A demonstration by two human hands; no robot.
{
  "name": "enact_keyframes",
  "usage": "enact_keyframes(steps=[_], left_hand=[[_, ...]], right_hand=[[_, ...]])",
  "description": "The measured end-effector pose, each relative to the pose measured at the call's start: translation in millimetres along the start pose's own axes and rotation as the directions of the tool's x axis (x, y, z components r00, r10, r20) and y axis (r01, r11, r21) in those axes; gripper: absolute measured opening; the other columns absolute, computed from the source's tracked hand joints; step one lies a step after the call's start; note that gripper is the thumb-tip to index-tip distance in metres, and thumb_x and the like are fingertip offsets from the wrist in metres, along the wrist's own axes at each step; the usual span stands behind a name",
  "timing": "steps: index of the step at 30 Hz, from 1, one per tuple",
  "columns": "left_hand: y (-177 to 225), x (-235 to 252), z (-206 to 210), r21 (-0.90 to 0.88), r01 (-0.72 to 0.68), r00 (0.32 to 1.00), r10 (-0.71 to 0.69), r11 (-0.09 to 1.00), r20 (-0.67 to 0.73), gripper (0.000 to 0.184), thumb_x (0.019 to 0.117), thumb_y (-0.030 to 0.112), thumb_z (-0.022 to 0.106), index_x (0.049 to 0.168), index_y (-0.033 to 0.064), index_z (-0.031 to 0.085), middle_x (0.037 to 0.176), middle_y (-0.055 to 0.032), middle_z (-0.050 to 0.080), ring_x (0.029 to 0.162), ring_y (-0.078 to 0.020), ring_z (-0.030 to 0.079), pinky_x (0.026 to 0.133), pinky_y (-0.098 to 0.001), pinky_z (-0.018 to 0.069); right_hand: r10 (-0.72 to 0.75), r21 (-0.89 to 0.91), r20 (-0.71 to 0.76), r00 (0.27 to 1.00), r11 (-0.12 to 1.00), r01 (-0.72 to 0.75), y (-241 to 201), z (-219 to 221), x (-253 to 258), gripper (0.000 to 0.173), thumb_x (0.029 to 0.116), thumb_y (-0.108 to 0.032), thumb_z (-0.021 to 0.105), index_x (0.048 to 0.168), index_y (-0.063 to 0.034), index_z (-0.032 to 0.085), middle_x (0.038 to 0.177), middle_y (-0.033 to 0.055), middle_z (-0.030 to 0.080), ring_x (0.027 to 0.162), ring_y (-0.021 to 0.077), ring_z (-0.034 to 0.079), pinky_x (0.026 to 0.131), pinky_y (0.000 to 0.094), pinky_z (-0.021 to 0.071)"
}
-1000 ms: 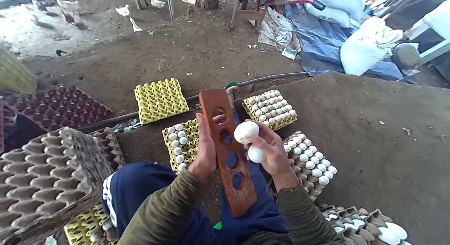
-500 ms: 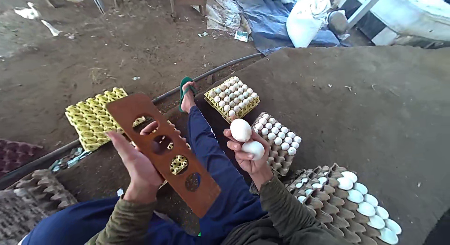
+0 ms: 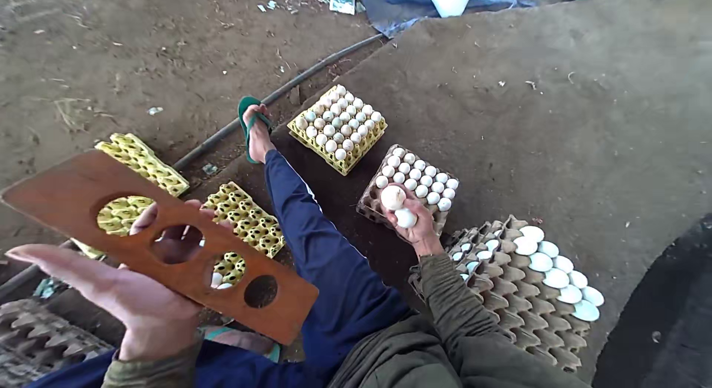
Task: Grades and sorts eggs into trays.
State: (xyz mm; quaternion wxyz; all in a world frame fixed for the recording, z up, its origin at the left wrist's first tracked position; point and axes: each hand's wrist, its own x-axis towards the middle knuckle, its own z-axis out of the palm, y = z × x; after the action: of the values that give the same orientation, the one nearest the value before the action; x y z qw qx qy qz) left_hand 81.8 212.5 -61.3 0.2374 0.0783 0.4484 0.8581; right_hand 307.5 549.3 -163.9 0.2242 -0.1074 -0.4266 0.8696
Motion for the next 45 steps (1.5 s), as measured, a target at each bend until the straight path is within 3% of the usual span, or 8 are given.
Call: enact_keyframes(steps=[7, 11, 16, 24, 30, 33, 40, 45], left_hand=[[-1.2, -2.0, -5.0, -0.03, 0.017, 1.0, -0.017, 0.999, 0.008, 0.104, 0.077, 0.096, 0.013, 0.125, 0.0183, 0.062, 0.12, -0.0124, 0.069, 0.104, -0.0306, 0.071, 0.079, -0.0473, 0.0624], [-0.4, -2.0, -7.1, -0.053, 0.02, 1.0, -0.02, 0.998, 0.0, 0.107, 0.0762, 0.097, 0.01, 0.122, 0.0165, 0.064, 0.121, -0.0136, 0.069, 0.105, -0.0321, 0.07, 0.08, -0.0489, 0.0618], [-1.6, -3.2, -21.5, 0.021, -0.003, 0.998, 0.001, 1.0, 0.06, 0.103, 0.08, 0.094, 0.016, 0.131, 0.0167, 0.06, 0.124, -0.0129, 0.068, 0.105, -0.0306, 0.07, 0.083, -0.0476, 0.0617], [-14.7, 20.6, -51.2, 0.175, 0.11, 0.942, -0.159, 0.978, 0.297, 0.029, 0.1064, 0.021, 0.048, 0.132, 0.0102, 0.057, 0.122, -0.0031, 0.067, 0.114, -0.0172, 0.066, 0.1, -0.0343, 0.0549], [-12.7, 19.6, 37.1, 0.072, 0.169, 0.98, -0.175, 0.983, 0.092, 0.037, 0.1118, 0.02, 0.026, 0.109, 0.0097, 0.062, 0.1, -0.0021, 0.071, 0.094, -0.0145, 0.072, 0.086, -0.0291, 0.0609], [-45.1, 53.0, -30.4, -0.047, 0.185, 0.916, -0.155, 0.982, 0.371, 0.037, 0.1106, 0.026, 0.036, 0.136, 0.006, 0.054, 0.129, -0.0104, 0.063, 0.119, -0.025, 0.064, 0.105, -0.0417, 0.0528], [-41.1, 44.7, 2.9, -0.048, 0.248, 0.911, -0.216, 0.968, 0.351, 0.032, 0.1107, 0.02, 0.031, 0.126, 0.0046, 0.055, 0.118, -0.0096, 0.067, 0.113, -0.0231, 0.067, 0.103, -0.0411, 0.0535], [-40.5, 36.4, 2.4, 0.015, 0.216, 0.869, -0.199, 0.976, 0.452, 0.03, 0.1035, 0.03, 0.056, 0.127, 0.0129, 0.064, 0.122, -0.0044, 0.069, 0.111, -0.0201, 0.068, 0.095, -0.0379, 0.0581]], right_hand=[[-0.095, -0.515, -0.771, 0.63, 0.675, -0.528, 14.4, -98.1, 35.3, 0.05, 0.0936, -0.029, 0.076, 0.131, 0.0014, 0.06, 0.118, 0.0218, 0.067, 0.106, 0.0296, 0.065, 0.093, 0.0481, 0.0534], [-0.11, -0.582, -0.787, 0.607, 0.458, -0.672, 28.0, -115.2, 47.3, 0.058, 0.0889, -0.035, 0.081, 0.129, 0.0015, 0.061, 0.12, 0.0247, 0.066, 0.113, 0.0365, 0.063, 0.099, 0.0557, 0.0483], [-0.033, -0.482, -0.756, 0.654, 0.703, -0.522, 26.7, -93.9, 36.1, 0.047, 0.0961, -0.032, 0.073, 0.127, 0.001, 0.061, 0.113, 0.0213, 0.066, 0.099, 0.0291, 0.066, 0.088, 0.0481, 0.0561], [-0.012, -0.405, -0.583, 0.812, 0.871, -0.277, -79.4, 4.2, -85.9, 0.032, 0.0998, -0.016, 0.065, 0.128, -0.0031, 0.058, 0.095, 0.0109, 0.069, 0.072, 0.0178, 0.068, 0.068, 0.0356, 0.0611], [-0.357, -0.667, -0.745, 0.564, 0.411, -0.621, -175.9, -42.9, -190.9, 0.05, 0.0934, -0.031, 0.076, 0.133, -0.0043, 0.06, 0.115, 0.0171, 0.07, 0.099, 0.0286, 0.069, 0.089, 0.0507, 0.0562], [-0.392, -0.551, -0.816, 0.425, 0.303, -0.778, -197.5, -74.7, -221.0, 0.055, 0.089, -0.036, 0.081, 0.131, -0.0043, 0.063, 0.115, 0.0194, 0.071, 0.104, 0.0337, 0.069, 0.094, 0.0573, 0.0529], [-0.339, -0.486, -0.847, 0.41, 0.179, -0.856, -175.4, -100.3, -210.4, 0.055, 0.0904, -0.039, 0.078, 0.132, -0.0054, 0.065, 0.118, 0.0205, 0.07, 0.11, 0.0372, 0.066, 0.099, 0.059, 0.0494], [-0.387, -0.526, -0.849, 0.361, 0.552, -0.647, -168.0, -72.5, -191.3, 0.042, 0.1032, -0.036, 0.061, 0.129, -0.0032, 0.064, 0.112, 0.018, 0.069, 0.1, 0.0281, 0.067, 0.09, 0.0467, 0.0542]])
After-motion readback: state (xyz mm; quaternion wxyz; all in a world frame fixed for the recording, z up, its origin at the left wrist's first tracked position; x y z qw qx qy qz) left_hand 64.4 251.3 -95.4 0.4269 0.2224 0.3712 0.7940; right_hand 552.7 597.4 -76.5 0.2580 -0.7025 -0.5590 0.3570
